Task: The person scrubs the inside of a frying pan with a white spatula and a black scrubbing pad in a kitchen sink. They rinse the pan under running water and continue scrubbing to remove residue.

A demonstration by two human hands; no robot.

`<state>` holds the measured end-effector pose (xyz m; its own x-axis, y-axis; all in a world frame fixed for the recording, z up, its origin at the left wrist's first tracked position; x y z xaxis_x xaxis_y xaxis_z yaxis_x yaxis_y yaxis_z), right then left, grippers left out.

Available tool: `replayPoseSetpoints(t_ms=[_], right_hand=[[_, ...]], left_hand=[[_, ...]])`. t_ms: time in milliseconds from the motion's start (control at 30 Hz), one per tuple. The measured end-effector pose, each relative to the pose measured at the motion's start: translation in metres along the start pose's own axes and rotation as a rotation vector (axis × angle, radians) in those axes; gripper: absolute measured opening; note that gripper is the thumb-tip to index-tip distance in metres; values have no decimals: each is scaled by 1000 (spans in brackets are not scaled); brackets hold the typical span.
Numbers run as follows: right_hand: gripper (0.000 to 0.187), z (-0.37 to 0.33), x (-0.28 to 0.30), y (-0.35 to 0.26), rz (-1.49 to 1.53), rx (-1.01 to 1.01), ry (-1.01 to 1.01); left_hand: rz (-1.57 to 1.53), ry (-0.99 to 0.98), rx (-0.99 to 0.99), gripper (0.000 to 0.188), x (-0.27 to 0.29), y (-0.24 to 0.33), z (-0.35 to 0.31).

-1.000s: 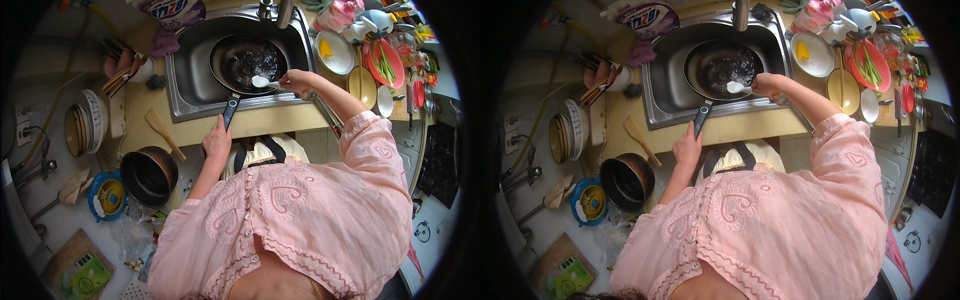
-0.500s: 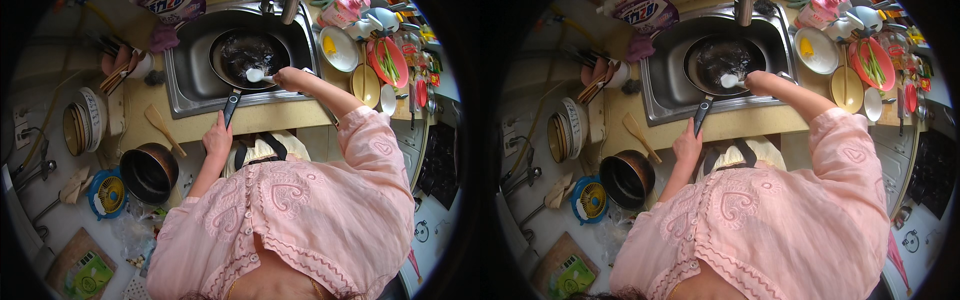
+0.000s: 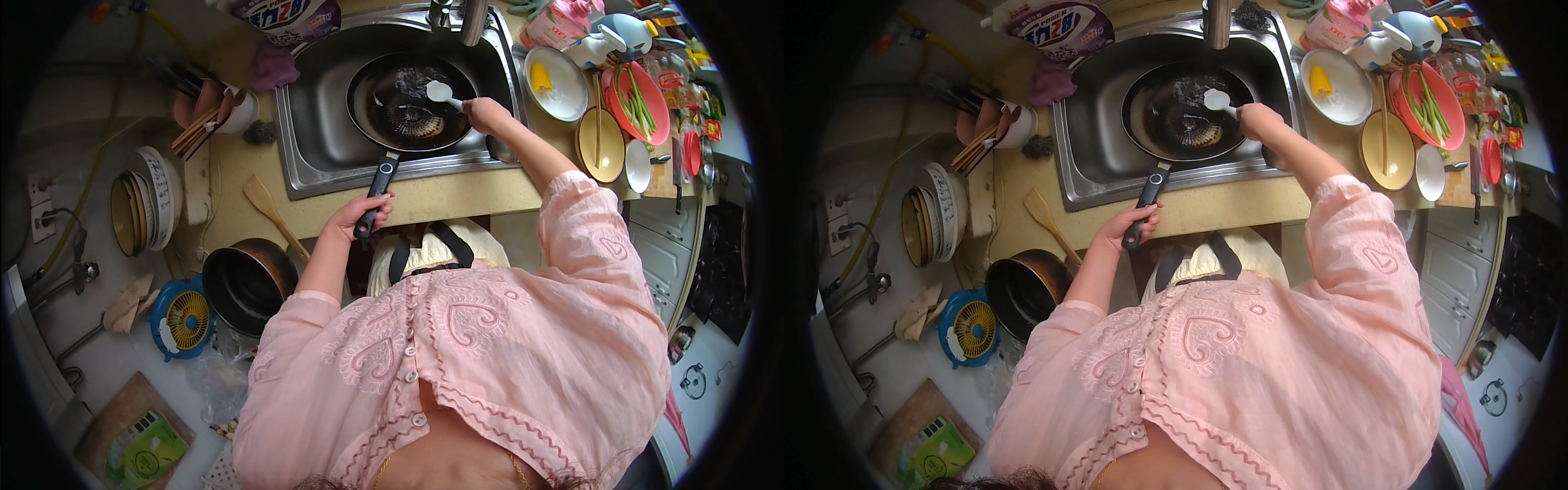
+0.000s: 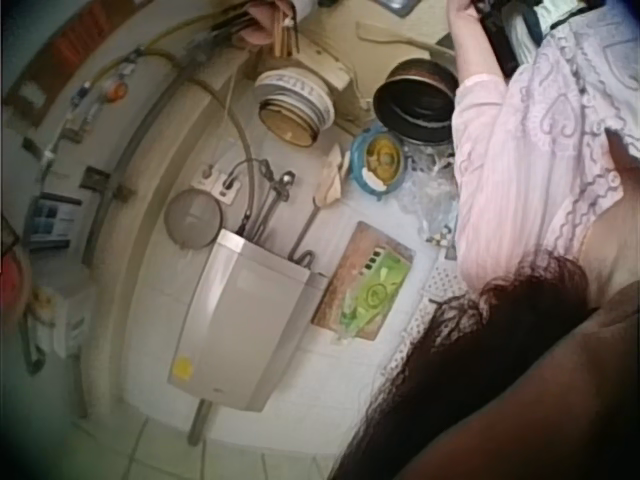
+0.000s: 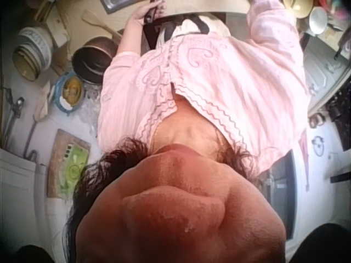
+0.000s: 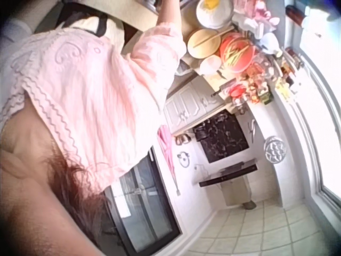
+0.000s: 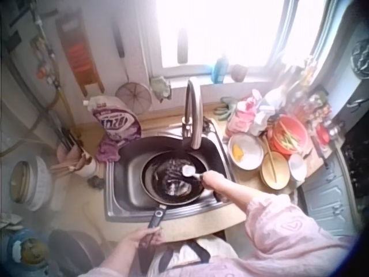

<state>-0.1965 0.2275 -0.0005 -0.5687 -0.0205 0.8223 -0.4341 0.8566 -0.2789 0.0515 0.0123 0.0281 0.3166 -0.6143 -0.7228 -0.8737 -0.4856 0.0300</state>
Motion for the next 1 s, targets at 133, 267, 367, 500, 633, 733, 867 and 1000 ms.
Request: replayPoseSetpoints(t_ms=[133,267,367,500,633,733,867,1000], right_hand=[[25,-21,11,-14,93,-12,45],[27,-31,14,-25,144,108,137],[30,-36,10,-43,179,225,127],[22,-38,-12,-81,136,422,-55],[23,-26,-34,-79,146,33,-14],[22,-15,-23,-73,134,-69,95],[25,3,-39,-62,-25,204,-50],[27,-45,6,-106,325,232,-144]], left_hand=[[16,-33,-67,14,2,-7,0],[148,96,-162,13,-2,-12,-7],[241,211,-229,16,2,-11,-14],[379,409,-293,18,12,-10,-21],[433,453,-320,19,17,-12,-25],[429,450,-347,20,18,-13,-26],[442,434,-345,20,16,-13,-22],[459,481,-372,17,27,-18,-22]])
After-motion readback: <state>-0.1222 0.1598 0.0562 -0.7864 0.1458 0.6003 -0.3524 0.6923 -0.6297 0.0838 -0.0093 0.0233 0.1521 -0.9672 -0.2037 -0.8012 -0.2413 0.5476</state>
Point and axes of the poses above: each hand's wrist, its own z-axis towards the middle knuckle, its own x-axis out of the back of the hand, y = z × x, the point moved 5 cm from there along z, towards the middle knuckle, and after that the axes turned 7 degrees about x, right-handed, at the moved point
